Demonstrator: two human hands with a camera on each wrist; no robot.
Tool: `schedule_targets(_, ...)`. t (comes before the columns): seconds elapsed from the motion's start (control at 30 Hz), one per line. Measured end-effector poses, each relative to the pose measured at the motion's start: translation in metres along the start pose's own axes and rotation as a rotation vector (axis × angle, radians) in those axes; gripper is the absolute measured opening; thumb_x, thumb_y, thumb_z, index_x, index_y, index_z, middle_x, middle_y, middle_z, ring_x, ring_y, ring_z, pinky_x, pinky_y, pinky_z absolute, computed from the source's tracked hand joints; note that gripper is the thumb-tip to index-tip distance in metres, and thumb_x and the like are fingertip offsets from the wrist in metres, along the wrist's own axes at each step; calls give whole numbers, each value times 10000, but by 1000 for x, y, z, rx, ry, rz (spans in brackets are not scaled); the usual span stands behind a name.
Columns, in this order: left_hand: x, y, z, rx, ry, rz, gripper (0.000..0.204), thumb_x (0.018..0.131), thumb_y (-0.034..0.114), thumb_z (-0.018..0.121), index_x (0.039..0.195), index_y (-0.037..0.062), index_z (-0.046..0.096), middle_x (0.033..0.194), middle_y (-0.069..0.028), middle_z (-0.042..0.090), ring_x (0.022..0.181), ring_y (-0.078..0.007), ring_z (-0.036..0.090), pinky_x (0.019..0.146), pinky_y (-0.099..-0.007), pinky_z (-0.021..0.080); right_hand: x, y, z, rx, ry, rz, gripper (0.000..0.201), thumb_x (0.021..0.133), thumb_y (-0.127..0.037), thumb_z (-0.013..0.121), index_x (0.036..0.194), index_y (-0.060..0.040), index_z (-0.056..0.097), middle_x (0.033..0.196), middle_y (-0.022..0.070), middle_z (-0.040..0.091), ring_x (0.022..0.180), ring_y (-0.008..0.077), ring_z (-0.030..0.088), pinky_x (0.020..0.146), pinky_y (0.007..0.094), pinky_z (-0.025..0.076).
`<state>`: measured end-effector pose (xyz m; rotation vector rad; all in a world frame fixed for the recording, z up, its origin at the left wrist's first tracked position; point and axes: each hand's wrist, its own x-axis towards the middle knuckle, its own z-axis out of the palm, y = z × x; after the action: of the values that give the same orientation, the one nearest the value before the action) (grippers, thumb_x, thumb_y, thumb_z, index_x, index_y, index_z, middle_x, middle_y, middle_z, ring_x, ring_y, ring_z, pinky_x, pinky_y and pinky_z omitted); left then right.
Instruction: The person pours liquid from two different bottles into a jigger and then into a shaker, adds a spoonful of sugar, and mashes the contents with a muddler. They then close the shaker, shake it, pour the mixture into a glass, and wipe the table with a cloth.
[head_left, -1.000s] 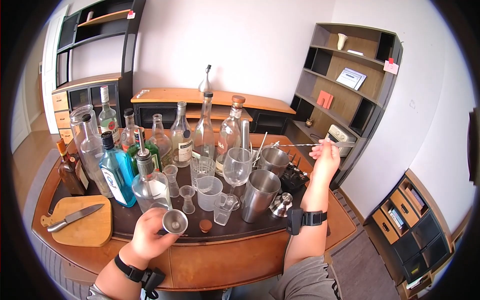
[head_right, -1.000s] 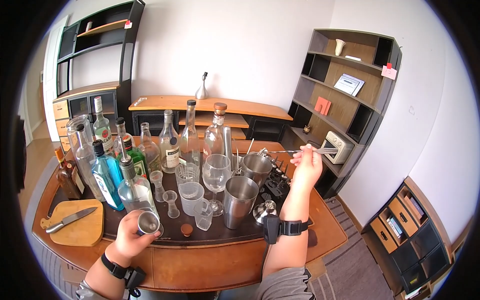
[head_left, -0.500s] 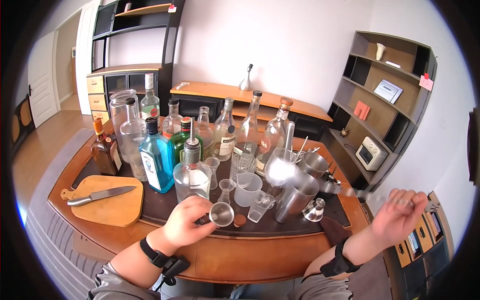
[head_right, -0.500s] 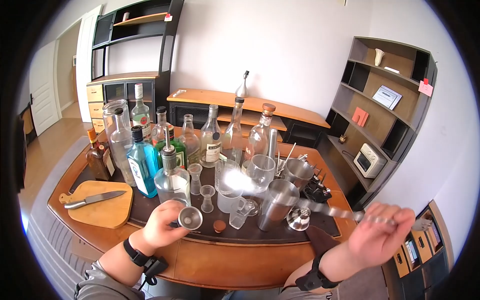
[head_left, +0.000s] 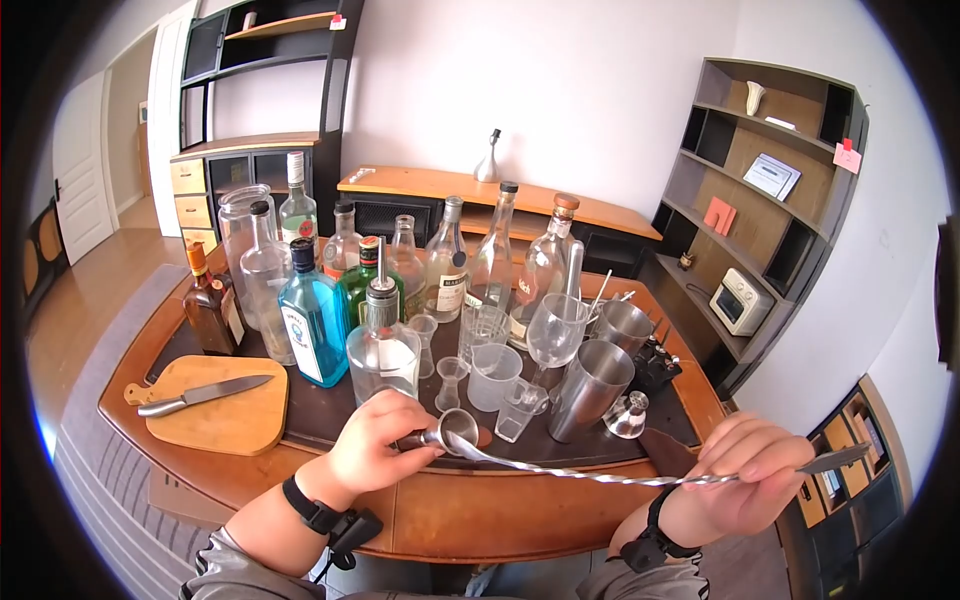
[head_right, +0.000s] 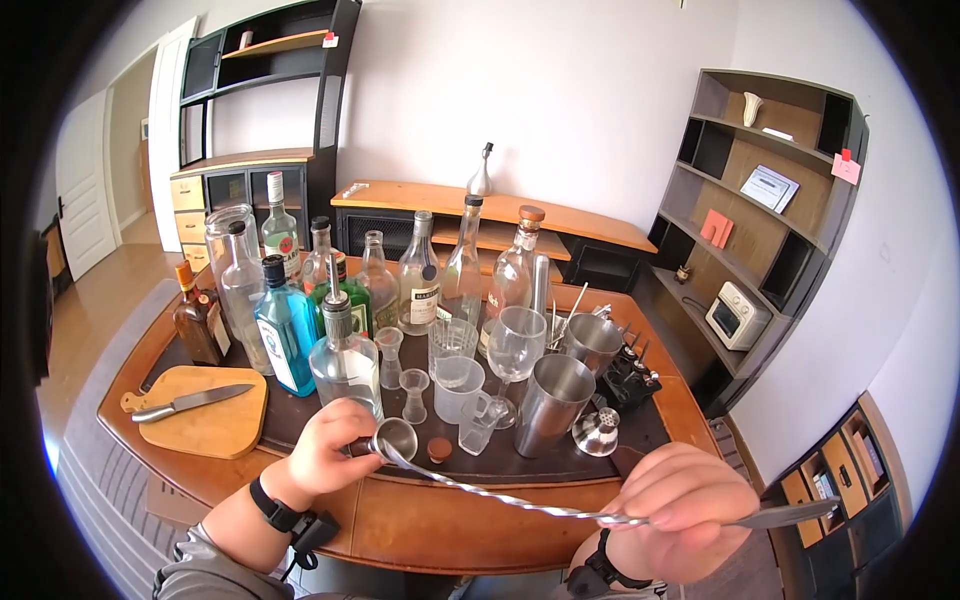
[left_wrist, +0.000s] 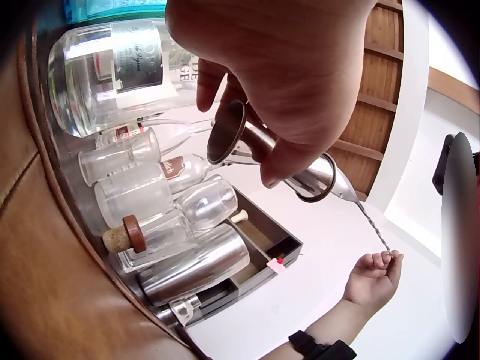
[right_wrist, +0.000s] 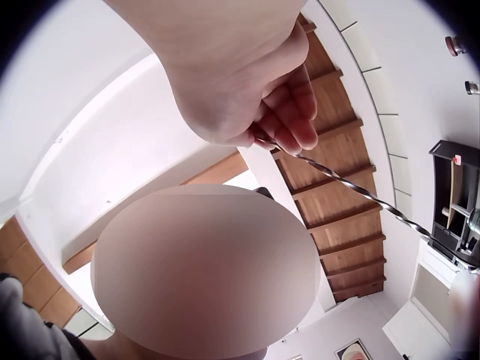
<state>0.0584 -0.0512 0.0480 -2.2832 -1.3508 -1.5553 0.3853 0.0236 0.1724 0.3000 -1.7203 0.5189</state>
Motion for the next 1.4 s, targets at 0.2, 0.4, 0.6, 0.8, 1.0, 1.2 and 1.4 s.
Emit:
schedule_targets(0.2,1,2,-2,-23,-32,17,327,639,59,820,945,70,704,898,-67,647,811,-269,620,716,-369,506,6,4,11,-27,-186,-40,326,1017,-277,535,776,-60,564,632,112,663,495,211,672,482,261,501)
schedule_targets(0.4,0,2,-3,-33,-35,23,347,631,51,810,961,66,706,894,-67,642,808,-272,616,714,-369,504,7,-2,10,-91,-242,-90,316,1002,-289,564,780,-64,566,633,103,662,526,214,690,505,265,519)
schedule_targets(0.6,1,2,-3,-41,-41,19,346,629,44,807,960,61,704,895,-70,640,805,-274,612,713,-369,503,4,-6,12,-173,-162,-205,322,1000,-276,571,746,-79,556,590,63,659,507,166,674,527,250,532)
schedule_targets(0.8,1,1,-4,-30,-30,33,354,626,34,802,966,58,703,902,-74,634,807,-275,610,714,-370,503,4,-11,10,-117,-201,-289,345,983,-269,603,694,-89,551,563,39,656,461,135,643,518,218,514)
schedule_targets(1.0,-1,0,-3,-13,-2,42,367,620,17,790,974,56,702,925,-77,618,839,-275,605,732,-372,505,11,-22,15,-69,-313,-353,326,975,-273,550,752,-34,547,583,134,623,450,226,609,492,307,546)
schedule_targets(1.2,-2,0,-4,26,19,48,380,619,16,783,987,58,700,935,-74,610,855,-274,599,748,-372,506,11,-18,29,-26,-210,-499,308,957,-218,533,699,-50,535,549,102,592,427,173,581,427,262,451)
schedule_targets(1.4,-3,-1,-3,75,27,42,379,626,26,791,989,61,692,938,-74,612,863,-277,598,754,-381,507,8,-22,27,-70,-204,-521,304,953,-218,535,699,-51,532,542,96,583,421,174,572,430,262,447)
